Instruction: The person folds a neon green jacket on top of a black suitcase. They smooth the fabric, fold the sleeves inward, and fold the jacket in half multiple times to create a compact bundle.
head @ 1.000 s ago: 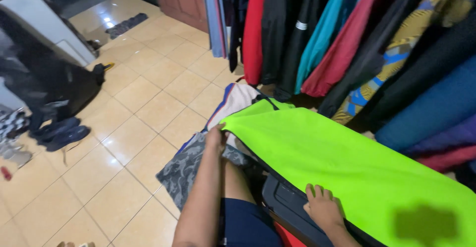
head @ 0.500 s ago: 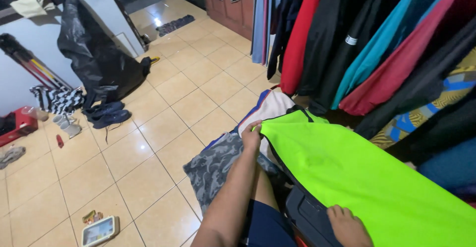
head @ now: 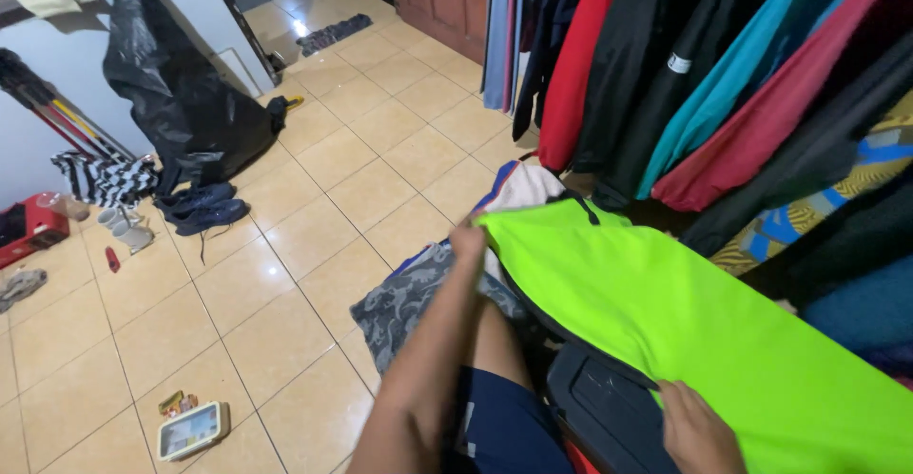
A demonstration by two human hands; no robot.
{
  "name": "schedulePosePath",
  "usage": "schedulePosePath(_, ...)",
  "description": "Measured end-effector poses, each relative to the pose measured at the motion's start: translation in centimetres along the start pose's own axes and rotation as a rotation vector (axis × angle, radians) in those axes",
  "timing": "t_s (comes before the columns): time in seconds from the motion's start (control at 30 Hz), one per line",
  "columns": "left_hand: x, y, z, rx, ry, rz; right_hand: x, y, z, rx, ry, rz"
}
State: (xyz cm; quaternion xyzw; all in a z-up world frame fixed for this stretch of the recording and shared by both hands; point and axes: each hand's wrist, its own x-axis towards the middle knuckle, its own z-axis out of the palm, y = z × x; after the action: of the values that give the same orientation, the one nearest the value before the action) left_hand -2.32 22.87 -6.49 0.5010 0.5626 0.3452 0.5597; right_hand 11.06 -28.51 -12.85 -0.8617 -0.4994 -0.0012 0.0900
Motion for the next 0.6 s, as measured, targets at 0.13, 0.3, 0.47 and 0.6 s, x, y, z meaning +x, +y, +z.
schedulePosePath(0.13,6.3,3.7,-4.0,-0.026,0.072,0.104,1.5,-7.3,-2.8,0.052,0.208,-0.305)
schedulePosePath(0.3,7.1,7.9,-9.8,-0.148,0.047,0.249,3.6,-17.8,-13.7,0.366,-0.032,-0.357)
schedulePosePath(0.47,9.4,7.1,-13.2,0.422,0.082,0.169,1.1,-10.4,-8.8,0.211,-0.272,-0.096)
schedulePosePath(0.6,14.8,6.7,-17.0,0.002,0.062,-0.054,-5.0,-2.1,-10.5,0.117,-0.385,0.221)
